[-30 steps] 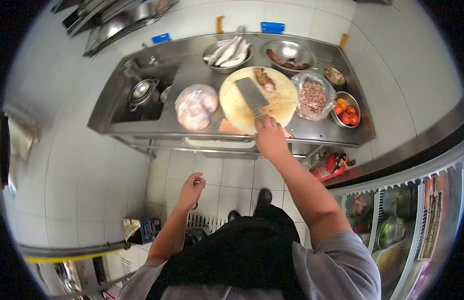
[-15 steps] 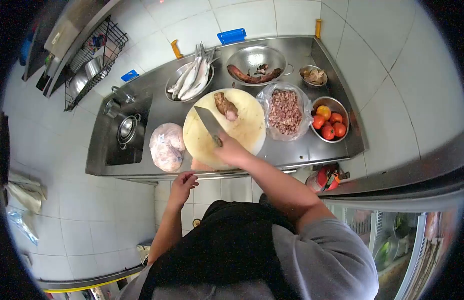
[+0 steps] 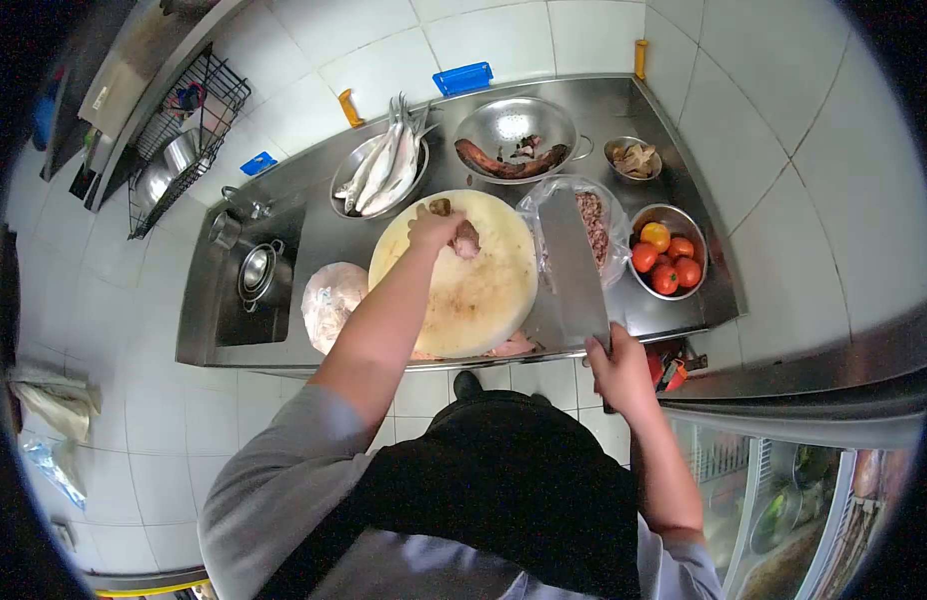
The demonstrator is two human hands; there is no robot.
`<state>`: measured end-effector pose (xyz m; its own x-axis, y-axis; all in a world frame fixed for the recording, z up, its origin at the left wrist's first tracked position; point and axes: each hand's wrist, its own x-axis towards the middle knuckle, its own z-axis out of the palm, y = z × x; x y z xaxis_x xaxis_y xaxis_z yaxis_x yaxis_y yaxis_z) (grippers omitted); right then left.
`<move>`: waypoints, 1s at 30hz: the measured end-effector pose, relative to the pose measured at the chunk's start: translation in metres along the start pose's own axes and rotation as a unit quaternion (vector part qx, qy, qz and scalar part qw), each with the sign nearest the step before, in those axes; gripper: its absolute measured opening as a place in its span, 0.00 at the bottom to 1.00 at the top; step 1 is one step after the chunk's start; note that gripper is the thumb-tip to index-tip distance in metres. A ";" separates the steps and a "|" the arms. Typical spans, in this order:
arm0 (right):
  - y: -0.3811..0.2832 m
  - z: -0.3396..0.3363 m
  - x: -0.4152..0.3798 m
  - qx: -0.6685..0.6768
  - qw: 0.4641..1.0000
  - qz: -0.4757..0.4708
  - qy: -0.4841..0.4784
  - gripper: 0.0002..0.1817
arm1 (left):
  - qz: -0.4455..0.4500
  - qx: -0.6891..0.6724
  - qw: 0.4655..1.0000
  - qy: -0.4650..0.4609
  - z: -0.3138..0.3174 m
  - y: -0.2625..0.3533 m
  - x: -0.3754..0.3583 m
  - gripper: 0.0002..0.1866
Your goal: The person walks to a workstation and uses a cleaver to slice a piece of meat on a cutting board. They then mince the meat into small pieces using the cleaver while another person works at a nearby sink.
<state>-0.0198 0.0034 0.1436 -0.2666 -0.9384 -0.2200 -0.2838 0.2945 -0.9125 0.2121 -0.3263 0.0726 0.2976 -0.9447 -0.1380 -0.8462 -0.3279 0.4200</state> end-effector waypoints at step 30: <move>-0.020 0.057 0.051 -0.025 0.966 0.043 -0.253 0.09 | 0.374 -0.208 0.900 0.086 0.007 -0.129 -0.163 0.09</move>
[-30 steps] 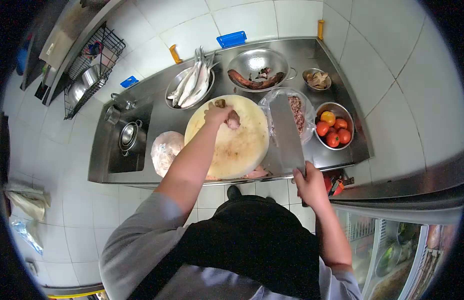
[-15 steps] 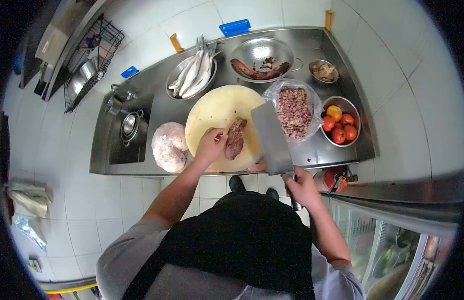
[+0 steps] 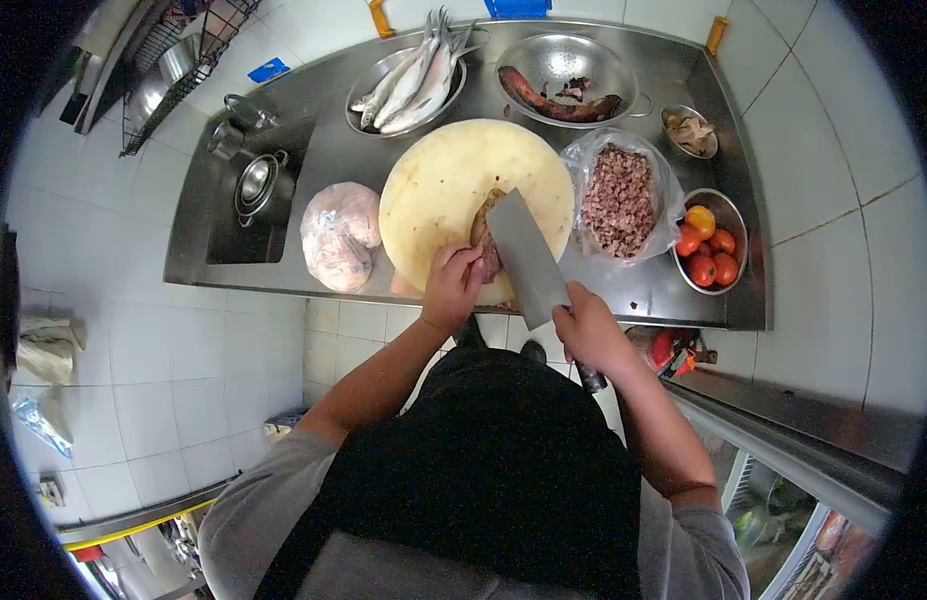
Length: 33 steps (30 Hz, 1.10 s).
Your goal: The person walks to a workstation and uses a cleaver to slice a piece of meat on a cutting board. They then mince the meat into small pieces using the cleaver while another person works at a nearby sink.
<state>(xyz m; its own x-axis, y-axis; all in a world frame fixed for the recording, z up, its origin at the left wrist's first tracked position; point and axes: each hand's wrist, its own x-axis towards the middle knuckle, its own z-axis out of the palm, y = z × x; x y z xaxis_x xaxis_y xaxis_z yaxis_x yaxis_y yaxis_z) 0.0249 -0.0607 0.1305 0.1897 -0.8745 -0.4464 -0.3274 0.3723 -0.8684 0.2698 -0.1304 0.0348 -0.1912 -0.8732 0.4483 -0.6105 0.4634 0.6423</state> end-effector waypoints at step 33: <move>-0.038 -0.001 0.041 -0.148 0.987 0.050 -0.037 0.18 | -0.028 -0.070 0.997 0.001 0.014 -0.014 -0.004 0.13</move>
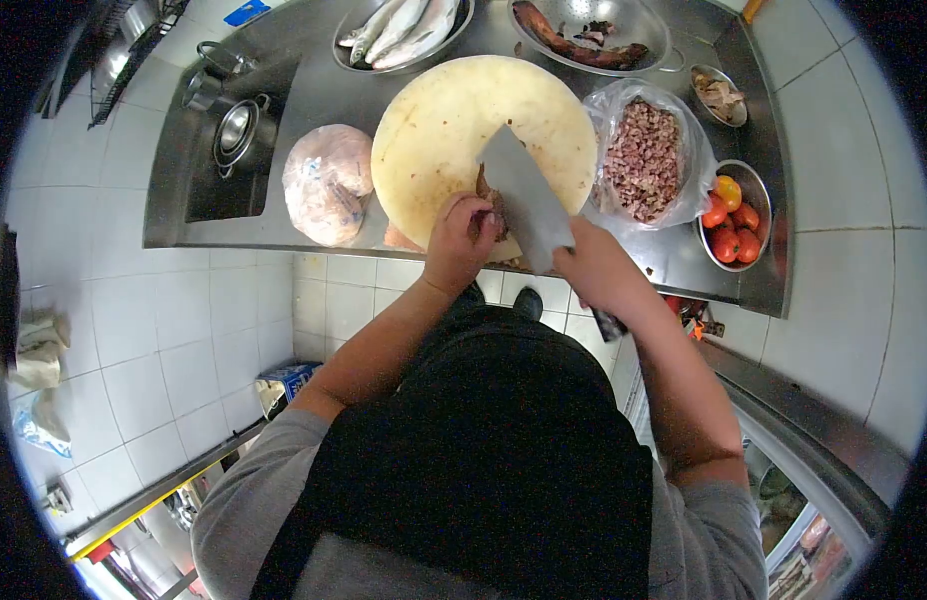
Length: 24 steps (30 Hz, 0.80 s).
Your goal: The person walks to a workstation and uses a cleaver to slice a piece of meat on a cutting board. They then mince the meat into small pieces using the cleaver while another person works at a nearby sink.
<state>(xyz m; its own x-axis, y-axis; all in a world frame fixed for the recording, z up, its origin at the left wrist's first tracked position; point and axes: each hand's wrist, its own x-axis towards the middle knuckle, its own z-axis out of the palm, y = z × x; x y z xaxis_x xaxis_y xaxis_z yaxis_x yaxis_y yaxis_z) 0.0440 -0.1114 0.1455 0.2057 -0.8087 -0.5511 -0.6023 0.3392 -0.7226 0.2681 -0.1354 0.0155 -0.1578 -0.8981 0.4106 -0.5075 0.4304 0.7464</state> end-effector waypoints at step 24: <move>0.007 0.034 -0.017 -0.109 0.992 -0.034 0.060 0.17 | -0.004 0.022 1.000 -0.009 -0.007 -0.001 0.001 0.12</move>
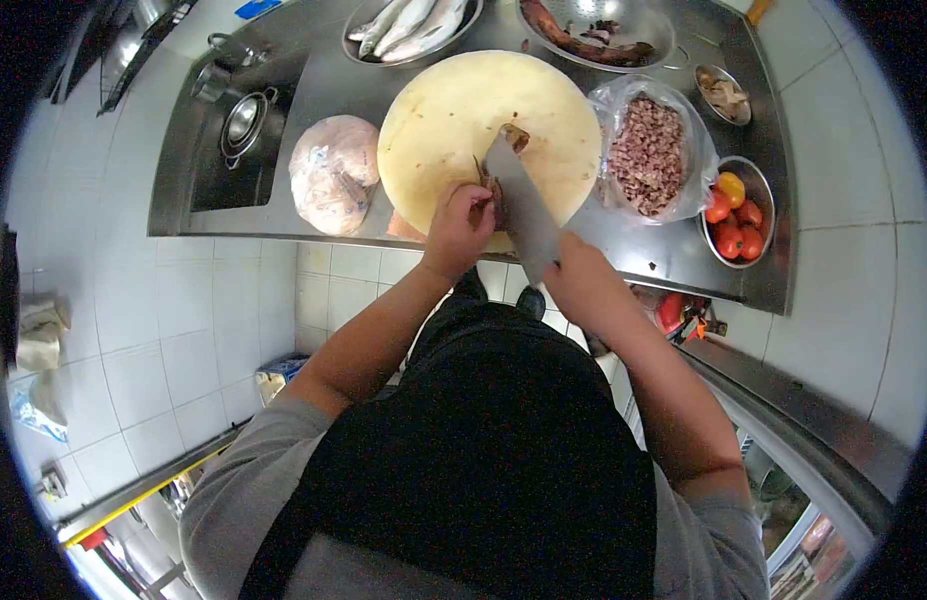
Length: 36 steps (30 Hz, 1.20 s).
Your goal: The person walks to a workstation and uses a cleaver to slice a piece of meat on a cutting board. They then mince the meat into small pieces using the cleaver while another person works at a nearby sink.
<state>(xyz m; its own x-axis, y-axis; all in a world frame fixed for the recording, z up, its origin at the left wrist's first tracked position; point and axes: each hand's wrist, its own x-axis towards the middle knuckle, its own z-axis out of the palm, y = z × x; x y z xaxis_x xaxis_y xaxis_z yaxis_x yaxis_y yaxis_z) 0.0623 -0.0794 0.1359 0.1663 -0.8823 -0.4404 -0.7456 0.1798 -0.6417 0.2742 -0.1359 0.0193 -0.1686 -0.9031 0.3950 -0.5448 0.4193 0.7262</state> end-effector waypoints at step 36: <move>0.023 -0.008 -0.012 0.046 0.995 -0.035 0.083 0.11 | -0.032 0.013 0.999 0.000 -0.002 0.018 0.005 0.15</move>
<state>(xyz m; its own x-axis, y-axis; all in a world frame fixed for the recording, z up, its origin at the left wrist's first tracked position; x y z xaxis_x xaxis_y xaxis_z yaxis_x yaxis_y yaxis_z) 0.0384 -0.0684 0.1316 0.1018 -0.9522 -0.2880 -0.6723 0.1475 -0.7254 0.2648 -0.1321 0.0353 -0.1333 -0.9277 0.3487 -0.5759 0.3588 0.7346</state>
